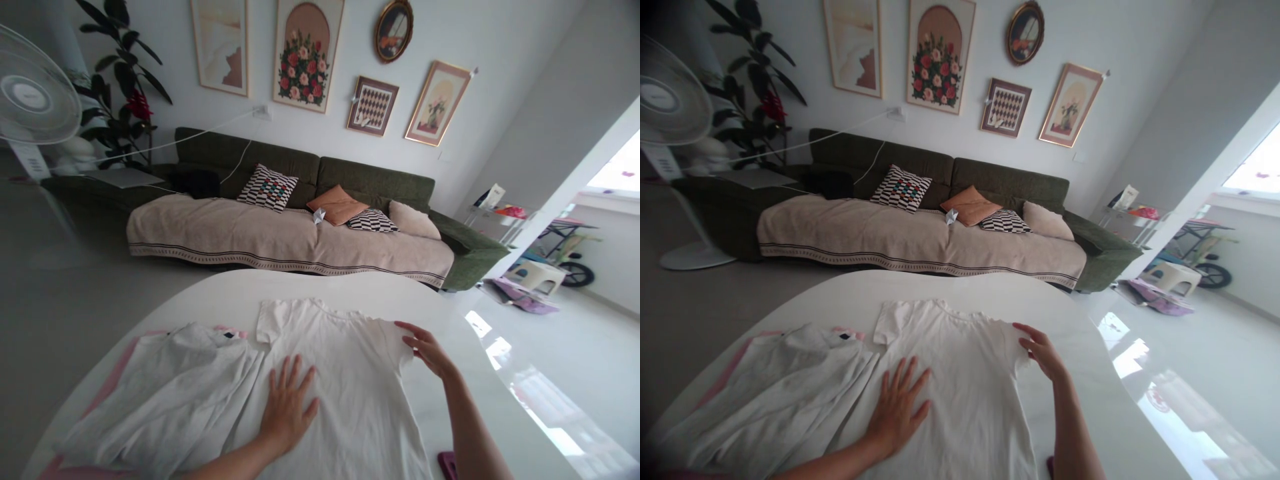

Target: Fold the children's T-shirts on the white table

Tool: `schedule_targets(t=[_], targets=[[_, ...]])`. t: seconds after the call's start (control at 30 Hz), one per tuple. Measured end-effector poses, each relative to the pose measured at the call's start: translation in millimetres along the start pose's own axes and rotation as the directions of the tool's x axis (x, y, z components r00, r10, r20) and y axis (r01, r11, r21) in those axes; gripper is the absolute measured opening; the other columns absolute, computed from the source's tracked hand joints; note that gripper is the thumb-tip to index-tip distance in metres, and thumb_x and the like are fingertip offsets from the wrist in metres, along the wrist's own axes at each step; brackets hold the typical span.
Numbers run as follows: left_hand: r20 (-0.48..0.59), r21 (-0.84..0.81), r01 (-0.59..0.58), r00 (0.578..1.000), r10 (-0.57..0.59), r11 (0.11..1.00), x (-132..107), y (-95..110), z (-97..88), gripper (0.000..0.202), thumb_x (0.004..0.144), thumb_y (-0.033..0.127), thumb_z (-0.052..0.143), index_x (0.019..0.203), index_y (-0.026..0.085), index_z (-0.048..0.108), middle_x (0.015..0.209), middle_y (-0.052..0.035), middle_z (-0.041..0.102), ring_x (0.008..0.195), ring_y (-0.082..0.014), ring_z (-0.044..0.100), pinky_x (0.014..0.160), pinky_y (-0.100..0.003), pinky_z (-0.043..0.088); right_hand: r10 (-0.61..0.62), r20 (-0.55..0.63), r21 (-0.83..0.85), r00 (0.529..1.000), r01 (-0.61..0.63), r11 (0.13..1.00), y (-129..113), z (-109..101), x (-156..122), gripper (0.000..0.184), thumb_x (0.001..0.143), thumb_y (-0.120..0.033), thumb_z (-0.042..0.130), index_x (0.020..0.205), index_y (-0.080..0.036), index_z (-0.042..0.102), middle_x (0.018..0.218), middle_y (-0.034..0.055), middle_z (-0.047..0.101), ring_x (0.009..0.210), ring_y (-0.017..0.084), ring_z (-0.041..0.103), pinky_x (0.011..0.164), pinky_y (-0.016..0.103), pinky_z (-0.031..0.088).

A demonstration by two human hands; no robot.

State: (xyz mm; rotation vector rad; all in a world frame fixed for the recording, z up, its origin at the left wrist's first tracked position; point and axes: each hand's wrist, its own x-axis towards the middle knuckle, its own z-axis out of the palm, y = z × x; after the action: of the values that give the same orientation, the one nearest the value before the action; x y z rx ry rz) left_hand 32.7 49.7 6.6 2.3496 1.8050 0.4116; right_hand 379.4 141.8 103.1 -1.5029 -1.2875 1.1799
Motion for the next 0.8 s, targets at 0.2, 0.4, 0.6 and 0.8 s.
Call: schedule_targets(t=[0.2, 0.4, 0.6, 0.8], targets=[[0.009, 0.013, 0.006, 1.0, -0.006, 1.0, 0.5, 0.4, -0.5, 0.055, 0.083, 0.045, 0.039, 0.135, 0.04, 0.022, 0.149, -0.0021, 0.016, 0.135, -0.0298, 0.006, 0.105, -0.056, 0.009, 0.019, 0.135, 0.092, 0.991, -0.031, 0.995, -9.7, 6.5, -2.1, 0.077, 0.06, -0.03, 0.07, 0.13, -0.027, 0.038, 0.112, 0.0062, 0.058, 0.084, 0.018, 0.059, 0.065, 0.03, 0.051], [0.018, 0.008, 0.013, 1.0, -0.013, 1.0, 0.0, 0.9, -1.5, 0.055, 0.083, 0.045, 0.039, 0.135, 0.041, 0.021, 0.149, -0.0012, 0.015, 0.135, -0.0296, 0.005, 0.105, -0.056, 0.008, 0.01, 0.173, 0.1, 0.985, -0.027, 0.995, -18.1, 9.8, -6.1, 0.082, 0.061, -0.03, 0.069, 0.134, -0.028, 0.032, 0.117, 0.007, 0.052, 0.08, 0.017, 0.058, 0.057, 0.027, 0.051], [0.017, -0.001, 0.011, 1.0, -0.011, 1.0, 0.6, 0.7, -0.5, 0.056, 0.083, 0.046, 0.039, 0.135, 0.041, 0.021, 0.149, -0.0012, 0.015, 0.135, -0.0293, 0.005, 0.105, -0.056, 0.008, -0.042, 0.019, -0.237, 0.999, 0.046, 0.971, 4.7, 0.1, 5.4, 0.079, 0.063, -0.027, 0.06, 0.136, -0.026, 0.029, 0.135, 0.0099, 0.038, 0.081, 0.016, 0.059, 0.055, 0.024, 0.049], [0.022, -0.003, 0.017, 1.0, -0.017, 1.0, 0.6, 1.1, -3.0, 0.056, 0.083, 0.045, 0.04, 0.136, 0.04, 0.022, 0.149, -0.0025, 0.016, 0.135, -0.0296, 0.007, 0.105, -0.056, 0.01, -0.1, -0.268, -0.6, 0.958, -0.085, 0.796, 43.6, -22.3, 20.2, 0.074, 0.065, -0.021, 0.052, 0.134, -0.008, 0.03, 0.121, 0.0163, 0.052, 0.108, 0.025, 0.053, 0.085, 0.036, 0.046]])
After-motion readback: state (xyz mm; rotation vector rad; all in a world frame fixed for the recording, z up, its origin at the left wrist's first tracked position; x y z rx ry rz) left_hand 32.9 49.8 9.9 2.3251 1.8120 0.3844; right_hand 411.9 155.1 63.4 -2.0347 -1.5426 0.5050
